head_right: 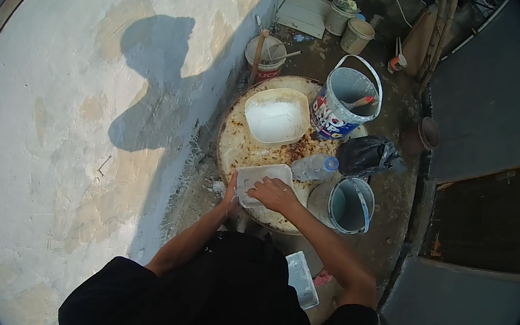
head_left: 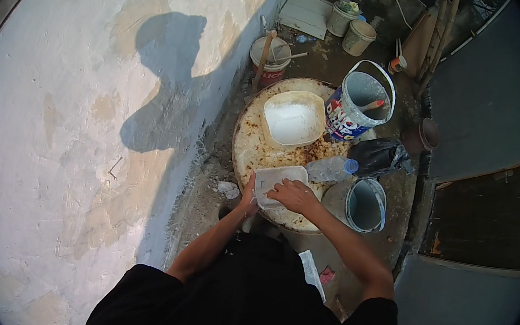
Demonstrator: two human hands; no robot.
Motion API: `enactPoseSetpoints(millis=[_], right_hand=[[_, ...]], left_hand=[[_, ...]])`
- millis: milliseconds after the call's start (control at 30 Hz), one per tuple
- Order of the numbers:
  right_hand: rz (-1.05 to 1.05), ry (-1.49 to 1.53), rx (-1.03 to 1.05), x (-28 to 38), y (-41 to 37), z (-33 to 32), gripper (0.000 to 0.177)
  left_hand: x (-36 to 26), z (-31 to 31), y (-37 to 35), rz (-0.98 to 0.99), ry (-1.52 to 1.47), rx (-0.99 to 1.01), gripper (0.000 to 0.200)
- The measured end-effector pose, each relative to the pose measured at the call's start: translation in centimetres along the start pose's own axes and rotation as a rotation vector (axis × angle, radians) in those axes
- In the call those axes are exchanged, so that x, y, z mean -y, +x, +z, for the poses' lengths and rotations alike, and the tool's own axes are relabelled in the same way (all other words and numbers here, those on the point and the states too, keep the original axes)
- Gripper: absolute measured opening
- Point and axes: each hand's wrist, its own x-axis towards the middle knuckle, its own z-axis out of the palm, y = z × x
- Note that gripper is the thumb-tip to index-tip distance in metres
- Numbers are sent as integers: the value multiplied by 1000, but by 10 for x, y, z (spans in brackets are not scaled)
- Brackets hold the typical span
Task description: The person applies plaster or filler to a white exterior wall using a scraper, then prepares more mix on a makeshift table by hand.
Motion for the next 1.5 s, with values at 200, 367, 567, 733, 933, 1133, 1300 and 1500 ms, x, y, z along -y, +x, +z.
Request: enactPoseSetpoints(millis=[200,367,567,733,933,1133,1300,1500], right_hand=[[211,92,-131,-15,-31,-3,33],[417,120,-136,-6,-21,-11,33],[316,139,-11,9,1,5,34],[259,203,-46,4,-12,0,33],[269,155,-37,3,-28,-12,32],[192,90,19,-1,-32,-13,32],[100,43,70,5,-24,-8,30],[142,24,65,-10,-26,-14,27]], left_hand=[[-1,12,-4,25,-50,18,69],[1,10,-2,39,-41,-5,68],[1,6,-2,40,-45,11,68],[2,4,0,31,-20,57,71],[-3,12,-8,54,-27,26,73],[-4,16,-8,58,-10,26,73],[-3,11,-6,52,-12,25,70],[-3,10,-4,54,-34,-9,68]])
